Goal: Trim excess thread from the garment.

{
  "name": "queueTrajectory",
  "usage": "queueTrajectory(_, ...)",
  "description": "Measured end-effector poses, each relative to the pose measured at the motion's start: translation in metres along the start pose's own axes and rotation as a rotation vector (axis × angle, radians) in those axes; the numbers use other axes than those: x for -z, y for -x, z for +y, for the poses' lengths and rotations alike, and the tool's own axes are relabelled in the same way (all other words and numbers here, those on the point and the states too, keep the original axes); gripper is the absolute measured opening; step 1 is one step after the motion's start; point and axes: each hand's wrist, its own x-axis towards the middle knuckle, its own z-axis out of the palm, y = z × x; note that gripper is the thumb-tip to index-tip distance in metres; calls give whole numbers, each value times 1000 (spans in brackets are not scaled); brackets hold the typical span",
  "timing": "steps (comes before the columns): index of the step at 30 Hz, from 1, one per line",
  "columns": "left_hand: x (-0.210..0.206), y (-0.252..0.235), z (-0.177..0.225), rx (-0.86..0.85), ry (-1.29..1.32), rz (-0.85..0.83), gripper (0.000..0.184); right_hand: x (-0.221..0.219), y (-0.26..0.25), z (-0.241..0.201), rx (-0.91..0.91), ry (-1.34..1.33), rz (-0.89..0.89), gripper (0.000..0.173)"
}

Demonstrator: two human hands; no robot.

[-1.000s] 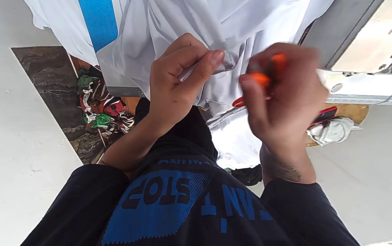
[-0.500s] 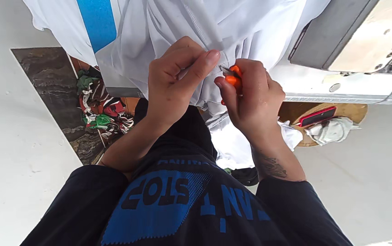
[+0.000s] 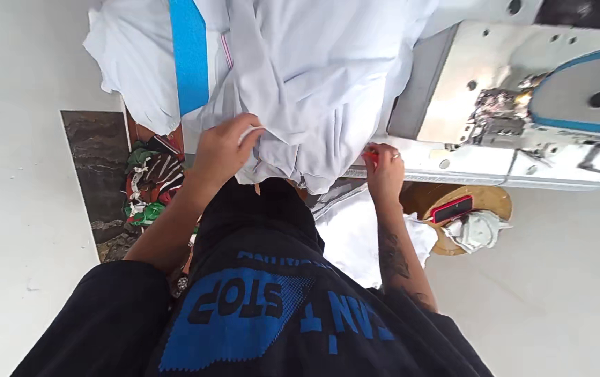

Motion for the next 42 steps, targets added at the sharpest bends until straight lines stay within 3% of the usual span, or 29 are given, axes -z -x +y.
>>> queueTrajectory(3,18,11,-6,-124,-35,435,19,-21,-4,12,156,-31,206,35)
queueTrajectory(4,24,14,-1,-149,-42,503,18,-16,3,-10,190,-102,262,34)
queueTrajectory(6,25,19,22,-194,-88,533,18,0,23,-93,337,-315,351,24)
queueTrajectory(8,13,21,46,-339,-104,497,19,17,40,-192,524,-608,242,26)
queueTrajectory(9,8,21,57,-447,-93,514,21,23,36,-229,527,-683,185,26)
queueTrajectory(10,7,23,67,-538,-64,547,21,32,27,-253,412,-717,84,25)
queueTrajectory(11,9,27,75,-585,-32,579,20,50,12,-265,207,-736,-148,29)
queueTrajectory(12,15,34,78,-584,-6,595,17,63,-9,-265,7,-769,-366,32)
queueTrajectory(13,22,45,76,-545,4,599,15,66,-26,-259,-142,-831,-428,28)
queueTrajectory(14,30,57,67,-476,-9,606,13,65,-37,-252,-208,-848,-375,17)
queueTrajectory(15,36,67,53,-394,-42,618,13,65,-43,-245,-182,-758,-328,15)
queueTrajectory(18,52,92,-13,-253,-229,525,20,60,-40,-237,149,-163,-466,41)
queueTrajectory(19,57,103,-33,-215,-270,385,23,43,-30,-227,267,-115,-475,41)
queueTrajectory(21,65,122,-62,-67,-258,-61,27,21,4,-187,397,-235,-480,34)
queueTrajectory(23,69,115,-75,173,-190,-556,30,27,28,-137,221,-327,-339,31)
queueTrajectory(24,67,104,-77,243,-166,-680,33,31,30,-109,124,-281,-196,31)
queueTrajectory(26,58,66,-67,207,-102,-601,40,30,19,-56,-21,-94,-44,43)
queueTrajectory(28,39,-1,-41,122,-26,-301,39,7,3,-15,-16,47,21,54)
queueTrajectory(30,16,-81,-12,120,94,-70,40,-17,-4,6,45,126,43,54)
queueTrajectory(34,-26,-195,10,324,225,-47,66,-18,-10,-8,-15,115,88,44)
queueTrajectory(36,-40,-215,8,387,194,-78,62,-14,-10,-8,-21,86,73,40)
queueTrajectory(39,-47,-216,-8,308,165,-102,37,6,-12,-18,-125,70,59,33)
queueTrajectory(42,-42,-200,-27,232,302,-56,34,36,-13,-59,-239,-111,147,43)
